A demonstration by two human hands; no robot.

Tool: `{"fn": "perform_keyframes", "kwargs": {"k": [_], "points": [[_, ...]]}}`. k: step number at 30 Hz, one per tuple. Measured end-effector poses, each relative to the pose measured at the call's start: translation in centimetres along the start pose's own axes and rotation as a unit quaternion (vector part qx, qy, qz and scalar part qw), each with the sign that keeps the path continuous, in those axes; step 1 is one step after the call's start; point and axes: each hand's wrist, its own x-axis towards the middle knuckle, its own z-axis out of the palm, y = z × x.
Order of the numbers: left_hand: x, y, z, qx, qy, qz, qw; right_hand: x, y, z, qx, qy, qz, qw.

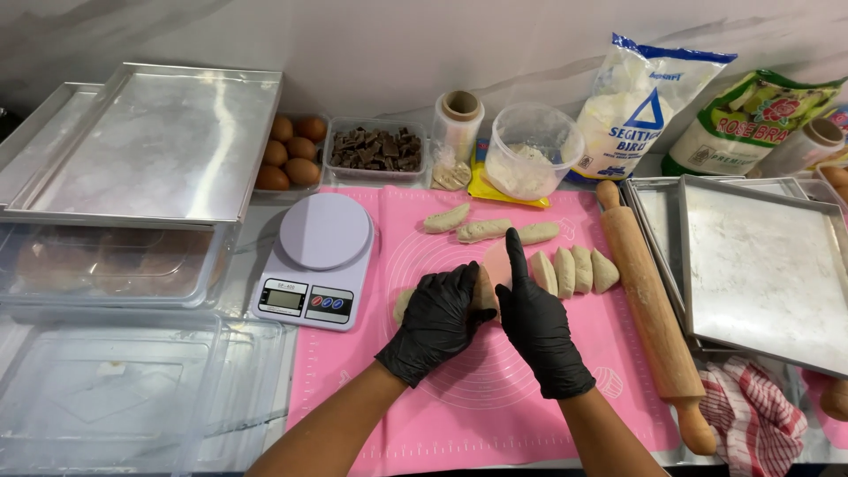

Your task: Kneading dough on a silicone mat, rolling it into a long cylinder, and cutting it into smaller portions using a dough scraper.

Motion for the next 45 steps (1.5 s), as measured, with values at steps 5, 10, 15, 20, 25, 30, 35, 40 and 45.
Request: {"fn": "perform_keyframes", "kwargs": {"k": [5, 10, 15, 20, 25, 30, 35, 40, 45], "points": [[-0.3, -0.4, 0.9, -0.007, 0.010, -0.001, 1.000, 2.0, -0.3, -0.5, -0.092, -0.065, -0.051, 0.992], [0.0, -0.5, 1.7, -0.065, -0.001, -0.013, 0.998, 4.5, -0.8, -0.8, -0.032, -0.185, -0.063, 0.980], [0.2, 0.7, -3.8, -0.168, 0.011, -0.017, 0.986, 5.8, -2.1, -1.7, -0.053, -0.220, -0.091, 0.970], [0.1, 0.2, -0.8, -0.168, 0.012, -0.028, 0.985, 5.3, -1.6, -1.0, -0.045, -0.225, -0.082, 0.970], [0.1, -0.8, 2.9, -0.012, 0.015, 0.008, 1.000, 2.8, -1.5, 0.0, -0.050, -0.159, -0.097, 0.981], [0.1, -0.4, 1.2, 0.011, 0.032, 0.023, 0.999, 1.5, -1.3, 1.1, -0.001, -0.155, -0.019, 0.988], [-0.1, -0.3, 0.7, 0.000, 0.050, 0.035, 0.998, 0.7, -0.9, 2.4, 0.059, -0.145, 0.076, 0.985], [-0.2, 0.6, -1.6, 0.094, 0.083, 0.028, 0.992, 2.3, 0.0, 2.1, 0.002, -0.141, -0.012, 0.990], [-0.1, 0.8, -2.2, 0.101, 0.100, 0.030, 0.989, 1.6, -1.5, -3.2, 0.094, -0.186, -0.008, 0.978]]}}
